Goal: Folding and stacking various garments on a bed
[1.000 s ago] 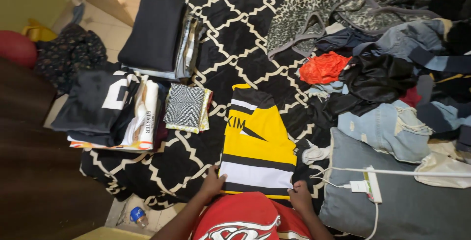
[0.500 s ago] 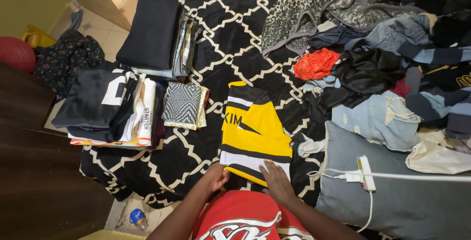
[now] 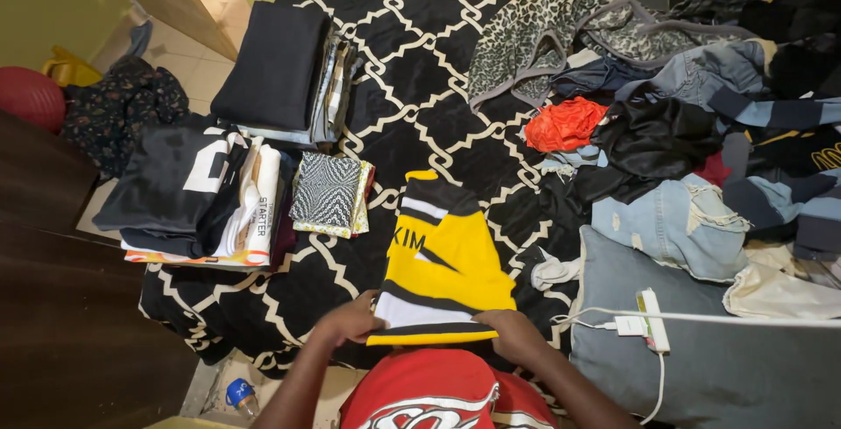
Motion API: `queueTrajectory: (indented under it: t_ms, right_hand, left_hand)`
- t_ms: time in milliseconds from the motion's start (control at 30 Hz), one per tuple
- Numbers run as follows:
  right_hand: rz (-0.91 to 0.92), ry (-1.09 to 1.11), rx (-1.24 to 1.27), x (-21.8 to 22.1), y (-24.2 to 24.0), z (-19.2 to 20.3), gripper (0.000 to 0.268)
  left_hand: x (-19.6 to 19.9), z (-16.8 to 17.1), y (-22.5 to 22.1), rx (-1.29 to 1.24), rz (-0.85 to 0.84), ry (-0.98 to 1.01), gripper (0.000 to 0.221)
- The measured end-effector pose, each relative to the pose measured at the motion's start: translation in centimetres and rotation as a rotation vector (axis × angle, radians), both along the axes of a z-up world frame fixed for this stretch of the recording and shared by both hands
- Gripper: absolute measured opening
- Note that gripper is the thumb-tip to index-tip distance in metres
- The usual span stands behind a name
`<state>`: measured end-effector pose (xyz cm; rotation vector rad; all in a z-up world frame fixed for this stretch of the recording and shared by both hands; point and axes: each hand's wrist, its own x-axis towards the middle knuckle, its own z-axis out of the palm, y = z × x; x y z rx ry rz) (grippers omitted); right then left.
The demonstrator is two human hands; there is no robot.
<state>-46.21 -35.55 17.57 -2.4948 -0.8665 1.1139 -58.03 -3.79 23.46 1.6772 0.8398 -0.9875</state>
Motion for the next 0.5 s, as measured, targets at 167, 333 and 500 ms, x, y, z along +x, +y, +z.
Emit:
queueTrajectory:
  t_ms: [167,333,500]
  right_hand:
    - [-0.079,0.235,0.140,-0.5,0.9,4.7,0.060]
    - [-0.055,0.272,0.036,0.1,2.1,7.5,0.056]
    - [-0.147,0.330,0.026,2.2,2.1,9.8,0.033]
  left_hand:
    - [4.1,2.7,-0.3,0.214,-0.509,-0.022,0.105]
    - [11.0,-2.2,-3.8,-0.009,-0.699,-0.605,0.070]
    - [13.4,-11.3,-7.0,-0.266,-1.042,-0.351,0.053]
